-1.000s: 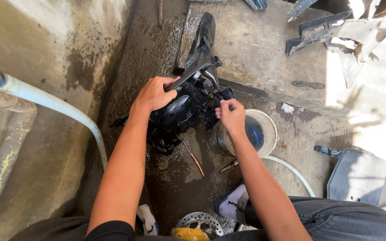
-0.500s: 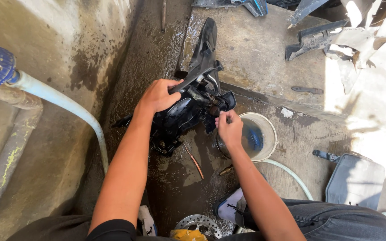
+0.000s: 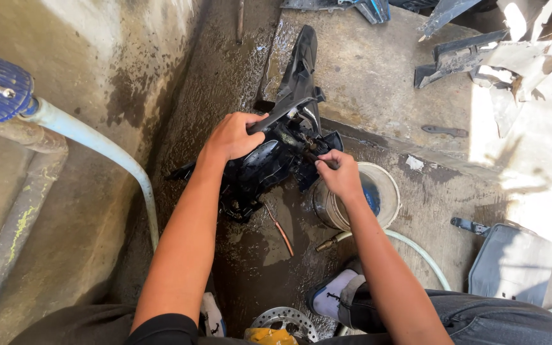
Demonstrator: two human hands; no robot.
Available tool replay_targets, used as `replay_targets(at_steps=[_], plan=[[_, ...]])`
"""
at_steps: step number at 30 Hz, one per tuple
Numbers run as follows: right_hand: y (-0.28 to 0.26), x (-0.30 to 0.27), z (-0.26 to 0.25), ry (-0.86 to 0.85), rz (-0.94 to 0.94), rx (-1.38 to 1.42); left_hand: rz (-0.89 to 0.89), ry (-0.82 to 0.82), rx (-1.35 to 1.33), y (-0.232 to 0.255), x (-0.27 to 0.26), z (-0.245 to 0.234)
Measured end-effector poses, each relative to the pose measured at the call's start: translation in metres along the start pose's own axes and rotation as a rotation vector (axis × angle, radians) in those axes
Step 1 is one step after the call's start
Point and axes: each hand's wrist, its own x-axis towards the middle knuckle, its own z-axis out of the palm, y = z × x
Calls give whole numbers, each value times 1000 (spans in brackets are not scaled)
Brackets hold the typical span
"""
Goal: Cleaning a black plastic motorcycle part using a brush and a bucket of water
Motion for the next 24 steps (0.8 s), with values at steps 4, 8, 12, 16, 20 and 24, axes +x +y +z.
replay_targets(at_steps=[4,8,12,16,20,24], plan=[[-4,-24,18,25,-103,117,-13,-4,6,1,1,0],[11,-10,24,30,-12,321,-4,-2,-6,3,-2,1],[5,-10,38,67,36,673,-24,-8,0,3,-1,-1],[14,-4,21,5,26,434,-13,-24,21,8,-4,2],[-5,11,2,-27,32,157,-17,-20,31,11,-3,1],[-5,-3,9,-60,38,356,-34,-21,36,11,-8,0]])
